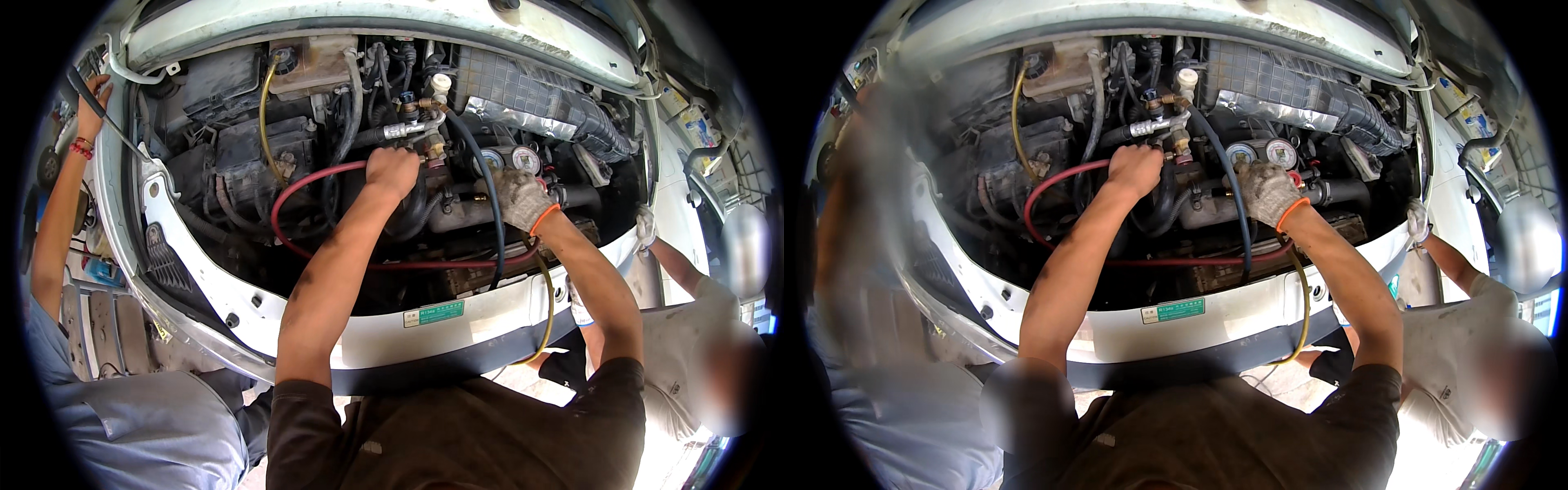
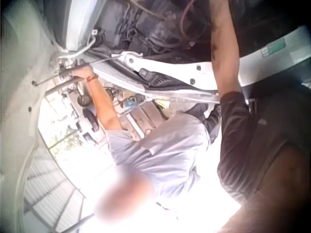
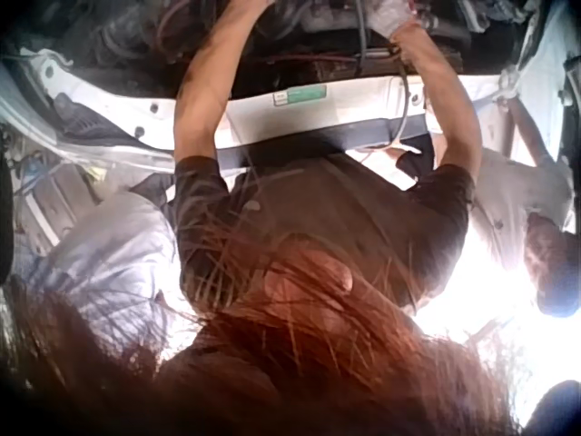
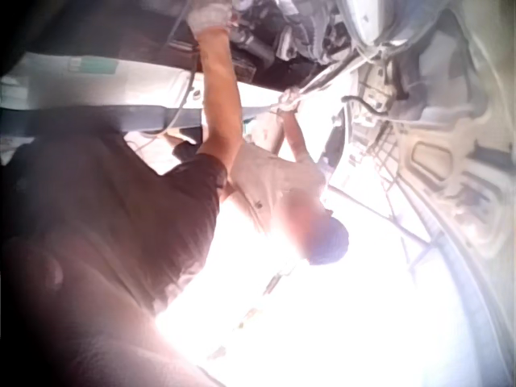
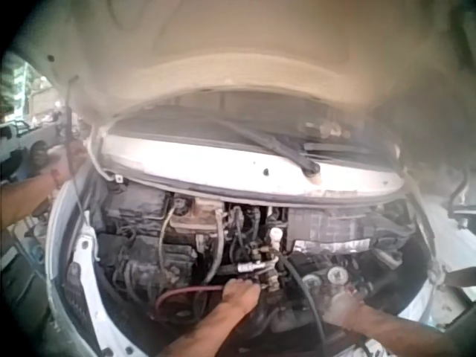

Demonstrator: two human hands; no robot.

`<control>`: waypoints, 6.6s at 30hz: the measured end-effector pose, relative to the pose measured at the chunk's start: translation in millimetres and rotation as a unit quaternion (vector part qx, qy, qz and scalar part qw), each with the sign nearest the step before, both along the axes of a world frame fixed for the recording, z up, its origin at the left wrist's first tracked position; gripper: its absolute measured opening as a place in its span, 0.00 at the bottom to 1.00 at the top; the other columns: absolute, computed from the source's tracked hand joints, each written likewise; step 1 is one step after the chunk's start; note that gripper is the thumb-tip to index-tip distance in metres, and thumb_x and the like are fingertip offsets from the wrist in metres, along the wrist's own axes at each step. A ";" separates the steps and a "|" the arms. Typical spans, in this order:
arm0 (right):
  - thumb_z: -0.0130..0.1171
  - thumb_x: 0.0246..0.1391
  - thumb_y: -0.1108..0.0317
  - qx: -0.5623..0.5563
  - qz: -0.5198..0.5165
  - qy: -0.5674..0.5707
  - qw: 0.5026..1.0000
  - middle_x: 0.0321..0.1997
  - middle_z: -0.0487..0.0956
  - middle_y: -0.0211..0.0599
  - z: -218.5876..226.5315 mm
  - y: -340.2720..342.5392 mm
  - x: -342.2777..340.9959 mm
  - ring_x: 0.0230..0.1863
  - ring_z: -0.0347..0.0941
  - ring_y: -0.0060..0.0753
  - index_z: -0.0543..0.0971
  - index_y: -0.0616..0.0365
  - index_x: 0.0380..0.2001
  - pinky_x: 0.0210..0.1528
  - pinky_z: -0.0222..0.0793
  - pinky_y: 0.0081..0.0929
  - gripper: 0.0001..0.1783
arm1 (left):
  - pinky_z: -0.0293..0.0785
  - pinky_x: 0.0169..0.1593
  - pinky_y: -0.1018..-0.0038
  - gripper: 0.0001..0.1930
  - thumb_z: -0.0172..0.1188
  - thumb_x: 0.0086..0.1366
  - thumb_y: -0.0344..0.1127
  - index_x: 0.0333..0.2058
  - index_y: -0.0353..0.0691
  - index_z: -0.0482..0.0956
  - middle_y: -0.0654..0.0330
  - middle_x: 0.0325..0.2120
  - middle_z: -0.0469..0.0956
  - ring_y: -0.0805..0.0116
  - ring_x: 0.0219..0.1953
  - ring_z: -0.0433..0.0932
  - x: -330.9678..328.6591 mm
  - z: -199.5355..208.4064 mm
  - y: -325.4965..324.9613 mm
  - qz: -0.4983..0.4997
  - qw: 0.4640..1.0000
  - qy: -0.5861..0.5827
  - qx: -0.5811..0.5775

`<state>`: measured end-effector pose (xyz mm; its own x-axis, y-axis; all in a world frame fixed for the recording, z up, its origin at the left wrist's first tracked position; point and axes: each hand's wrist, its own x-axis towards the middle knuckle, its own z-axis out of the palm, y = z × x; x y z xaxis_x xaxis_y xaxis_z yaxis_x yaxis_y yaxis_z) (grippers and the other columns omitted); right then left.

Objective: The person connects refrigerant hoses to a car's AC system, adjusts gauges, and operates a refrigerant machine. They also move a stool and interact with a coworker in a garage setting.

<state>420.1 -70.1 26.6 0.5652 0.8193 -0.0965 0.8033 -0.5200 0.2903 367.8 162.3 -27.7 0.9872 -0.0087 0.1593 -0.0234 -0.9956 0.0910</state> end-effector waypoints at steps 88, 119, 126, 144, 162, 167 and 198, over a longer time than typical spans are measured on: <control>0.47 0.43 0.63 0.239 -0.913 0.106 -0.315 0.40 0.77 0.48 -324.2 8.3 -939.3 0.43 0.74 0.48 0.80 0.56 0.33 0.45 0.68 0.36 0.16 | 0.68 0.47 0.58 0.19 0.48 0.55 0.44 0.40 0.39 0.78 0.48 0.39 0.75 0.50 0.42 0.74 25.9 -10.8 -264.2 -0.052 0.960 -0.246 0.122; 0.55 0.50 0.63 0.395 -0.752 0.401 -0.343 0.27 0.77 0.34 -399.7 -679.0 -1239.9 0.23 0.70 0.25 0.74 0.60 0.36 0.25 0.68 0.23 0.13 | 0.62 0.54 0.63 0.28 0.59 0.55 0.45 0.51 0.37 0.66 0.47 0.52 0.63 0.49 0.54 0.63 -637.7 -565.9 -903.4 -0.090 0.850 0.494 -0.158; 0.52 0.53 0.65 0.484 -0.818 0.177 -0.257 0.29 0.77 0.35 -571.4 -928.6 -1179.2 0.26 0.72 0.25 0.74 0.60 0.38 0.29 0.71 0.23 0.12 | 0.63 0.53 0.61 0.32 0.61 0.53 0.46 0.52 0.34 0.62 0.46 0.51 0.61 0.48 0.53 0.63 -631.6 -692.5 -1013.2 -0.057 0.948 0.306 0.065; 0.50 0.52 0.72 0.614 -0.726 0.307 0.029 0.29 0.78 0.33 -627.2 -934.6 -995.0 0.30 0.71 0.22 0.77 0.63 0.34 0.35 0.67 0.18 0.09 | 0.66 0.49 0.64 0.31 0.62 0.52 0.38 0.53 0.33 0.62 0.42 0.45 0.70 0.48 0.48 0.70 -653.2 -729.5 -938.5 0.020 0.886 0.423 -0.191; 0.47 0.47 0.68 0.382 -0.819 0.376 0.204 0.19 0.76 0.40 -584.2 -1144.8 -1150.3 0.17 0.69 0.37 0.76 0.54 0.18 0.21 0.67 0.36 0.10 | 0.71 0.46 0.68 0.18 0.57 0.53 0.44 0.39 0.40 0.77 0.52 0.37 0.78 0.58 0.41 0.76 -619.0 -506.5 -915.4 0.138 0.807 0.572 -0.053; 0.49 0.49 0.65 0.566 -0.777 0.273 0.038 0.12 0.67 0.29 -563.0 -1253.2 -935.9 0.12 0.59 0.25 0.72 0.52 0.17 0.14 0.57 0.26 0.09 | 0.71 0.45 0.68 0.18 0.56 0.53 0.44 0.40 0.40 0.77 0.52 0.36 0.78 0.58 0.39 0.76 -553.0 -505.9 -1042.4 0.097 0.793 0.578 -0.170; 0.58 0.38 0.70 0.279 -0.458 0.217 0.815 0.36 0.78 0.40 -485.2 -1584.5 479.3 0.39 0.74 0.41 0.78 0.55 0.34 0.42 0.69 0.30 0.14 | 0.72 0.39 0.64 0.14 0.54 0.53 0.44 0.35 0.45 0.78 0.55 0.31 0.78 0.57 0.36 0.76 88.1 -481.4 -1256.1 0.375 0.750 0.401 -0.369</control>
